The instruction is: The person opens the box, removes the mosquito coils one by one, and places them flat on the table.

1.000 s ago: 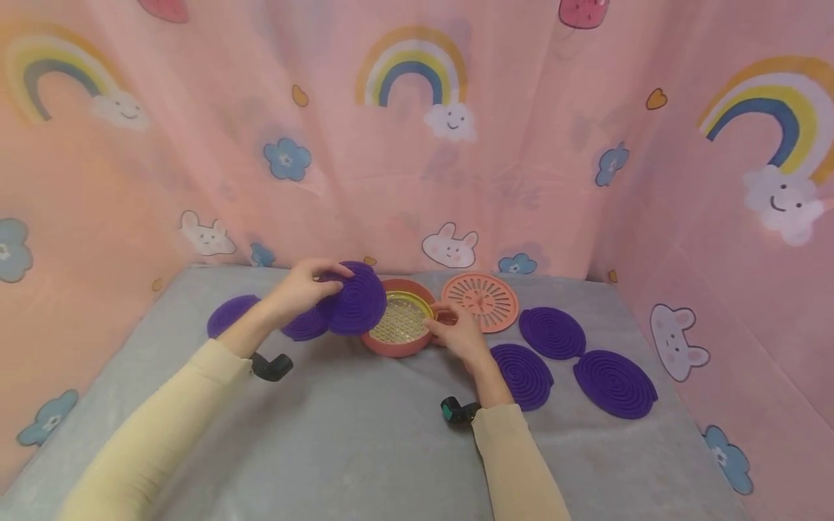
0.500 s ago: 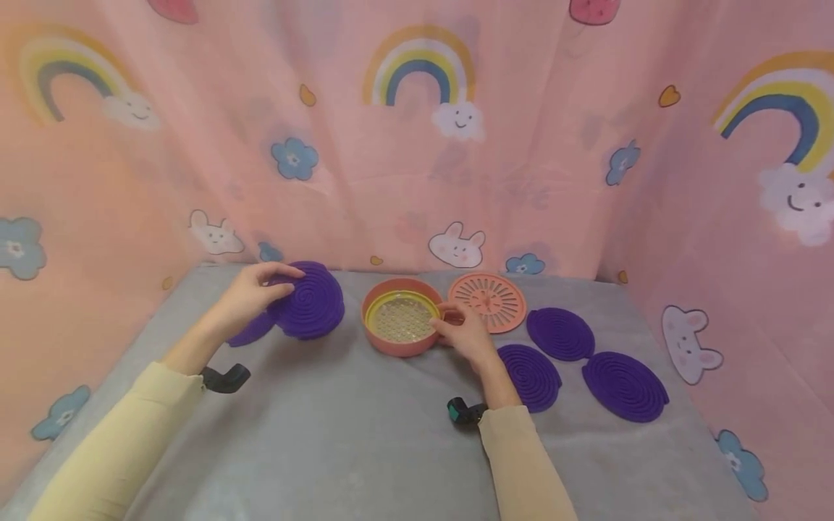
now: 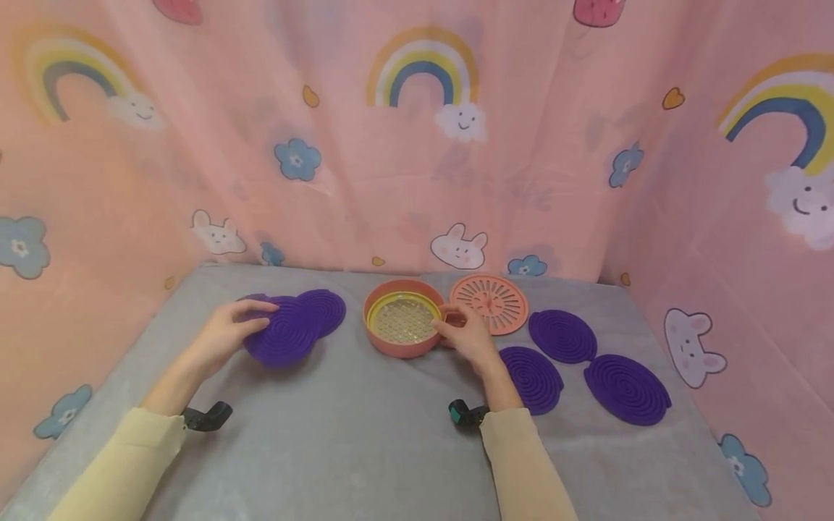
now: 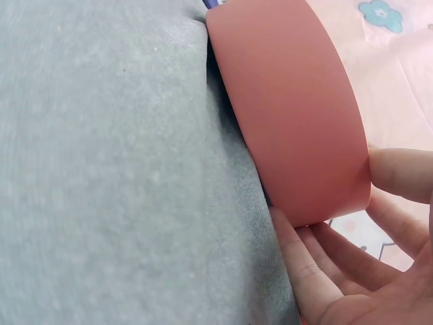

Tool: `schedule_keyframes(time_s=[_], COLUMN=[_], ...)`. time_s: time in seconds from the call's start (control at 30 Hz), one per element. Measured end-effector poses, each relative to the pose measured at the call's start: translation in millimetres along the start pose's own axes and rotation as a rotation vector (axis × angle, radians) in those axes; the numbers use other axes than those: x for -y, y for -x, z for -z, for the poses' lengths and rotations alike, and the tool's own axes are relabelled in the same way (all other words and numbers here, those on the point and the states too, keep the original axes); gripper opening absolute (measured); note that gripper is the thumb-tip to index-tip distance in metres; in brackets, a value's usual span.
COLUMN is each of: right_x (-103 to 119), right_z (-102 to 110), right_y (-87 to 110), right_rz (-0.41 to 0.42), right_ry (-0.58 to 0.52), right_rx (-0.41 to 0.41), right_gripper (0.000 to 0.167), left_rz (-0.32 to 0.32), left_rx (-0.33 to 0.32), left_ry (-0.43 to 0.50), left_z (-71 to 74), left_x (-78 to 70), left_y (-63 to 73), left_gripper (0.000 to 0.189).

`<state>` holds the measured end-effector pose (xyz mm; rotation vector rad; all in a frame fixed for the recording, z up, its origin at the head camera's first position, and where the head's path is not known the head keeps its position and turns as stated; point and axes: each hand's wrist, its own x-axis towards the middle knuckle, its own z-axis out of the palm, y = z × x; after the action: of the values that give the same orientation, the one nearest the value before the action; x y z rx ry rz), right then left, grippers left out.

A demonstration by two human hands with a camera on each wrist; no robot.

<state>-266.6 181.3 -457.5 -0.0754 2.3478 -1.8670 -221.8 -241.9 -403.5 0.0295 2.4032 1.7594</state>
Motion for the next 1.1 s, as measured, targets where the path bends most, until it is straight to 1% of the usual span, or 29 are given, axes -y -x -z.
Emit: schedule_keyframes(time_s=[0.17, 0.23, 0.4, 0.47, 0.6, 0.73, 0.77, 0.87, 0.97, 1.0, 1.1], right_x=[-1, -2, -3, -3, -3, -4, -4, -4, -4, -3, -1], right_z=[1, 1, 1, 2, 2, 2, 1, 1, 2, 2, 4], right_y=[-0.8, -0.9, -0.6, -0.1, 0.3, -0.2, -0.3, -0.6, -1.1, -1.1, -1.0], right_rz=[0.012, 0.018, 0.018, 0.015, 0.013, 0.018, 0.018, 0.017, 0.014, 0.015, 0.025], right_ry=[-0.003, -0.001, -0.003, -0.007, -0.010, -0.011, -0.014, -0.015, -0.010, -0.007, 0.005], right_rx=[-0.004, -0.004, 0.002, 0.005, 0.007, 0.005, 0.006, 0.009, 0.010, 0.009, 0.010], right_gripper=[0.044, 0.045, 0.045, 0.046, 0.047, 0.047, 0.046, 0.046, 0.046, 0.046, 0.046], left_rz=[0.045, 0.062, 0.100, 0.117, 0.131, 0.128, 0.123, 0.087, 0.035, 0.020, 0.000], left_rx=[-0.005, -0.002, 0.019, 0.019, 0.005, -0.024, -0.035, -0.061, -0.082, -0.083, -0.074], left_ry=[-0.033, -0.032, 0.021, 0.010, -0.095, -0.196, -0.233, -0.395, -0.563, -0.603, -0.654], left_z=[2.2, 2.6, 1.5, 0.3, -0.4, 0.7, 1.3, 4.0, 8.6, 10.5, 14.4], left_x=[16.2, 22.5, 38.1, 43.2, 48.5, 47.5, 46.6, 41.7, 34.6, 32.2, 25.6], left_y=[5.2, 7.3, 10.8, 11.7, 13.6, 14.8, 15.3, 17.7, 20.7, 21.2, 22.0], left_gripper=[0.036, 0.036, 0.038, 0.041, 0.051, 0.060, 0.059, 0.051, 0.043, 0.041, 0.040])
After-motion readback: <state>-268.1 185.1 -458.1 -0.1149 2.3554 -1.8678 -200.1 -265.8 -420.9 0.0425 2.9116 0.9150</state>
